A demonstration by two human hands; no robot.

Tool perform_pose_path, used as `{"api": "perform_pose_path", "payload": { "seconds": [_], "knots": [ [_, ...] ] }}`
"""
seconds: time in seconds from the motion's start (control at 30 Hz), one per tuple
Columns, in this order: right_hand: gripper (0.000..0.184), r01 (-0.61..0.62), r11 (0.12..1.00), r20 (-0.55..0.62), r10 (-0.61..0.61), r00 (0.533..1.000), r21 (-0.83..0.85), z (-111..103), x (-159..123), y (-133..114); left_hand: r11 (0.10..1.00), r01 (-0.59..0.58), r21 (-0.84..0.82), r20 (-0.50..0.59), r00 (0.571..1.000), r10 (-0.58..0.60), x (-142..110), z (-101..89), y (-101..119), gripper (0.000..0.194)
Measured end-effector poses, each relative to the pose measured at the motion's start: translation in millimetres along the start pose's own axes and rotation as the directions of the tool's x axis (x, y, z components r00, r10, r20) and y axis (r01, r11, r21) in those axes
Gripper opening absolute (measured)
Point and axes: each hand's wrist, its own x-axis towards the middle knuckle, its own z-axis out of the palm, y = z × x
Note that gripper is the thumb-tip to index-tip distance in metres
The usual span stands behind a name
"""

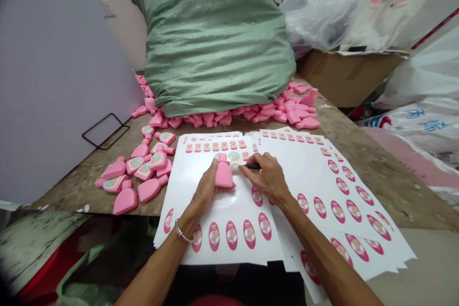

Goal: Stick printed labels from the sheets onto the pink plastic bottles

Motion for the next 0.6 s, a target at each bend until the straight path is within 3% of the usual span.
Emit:
{"api": "perform_pose_path", "payload": {
  "seconds": [0.1,0.17,0.37,0.6],
  "knots": [
    [0.031,-0.219,0.940,-0.005,0.228,0.974,0.261,-13.9,-1.7,-10.1,0.999,0.017,-0.032,-0.044,0.999,-0.018,0.0,0.7,0.6,0.061],
    [0.033,-0.308,0.873,0.064,0.308,0.949,0.379,-18.1,-4.3,-21.7,0.996,0.016,-0.084,-0.050,0.999,-0.020,-3.1,1.6,2.4,0.060],
    [0.038,-0.414,0.745,0.270,0.316,0.910,0.524,-10.5,-14.1,-56.6,0.976,0.020,-0.217,0.030,0.999,-0.014,-23.6,6.4,15.5,0.054],
    [0.040,-0.431,0.727,0.265,0.340,0.902,0.535,-11.0,-14.3,-70.8,0.963,0.017,-0.270,0.052,0.999,-0.003,-32.4,6.1,26.5,0.054]
  ]
}}
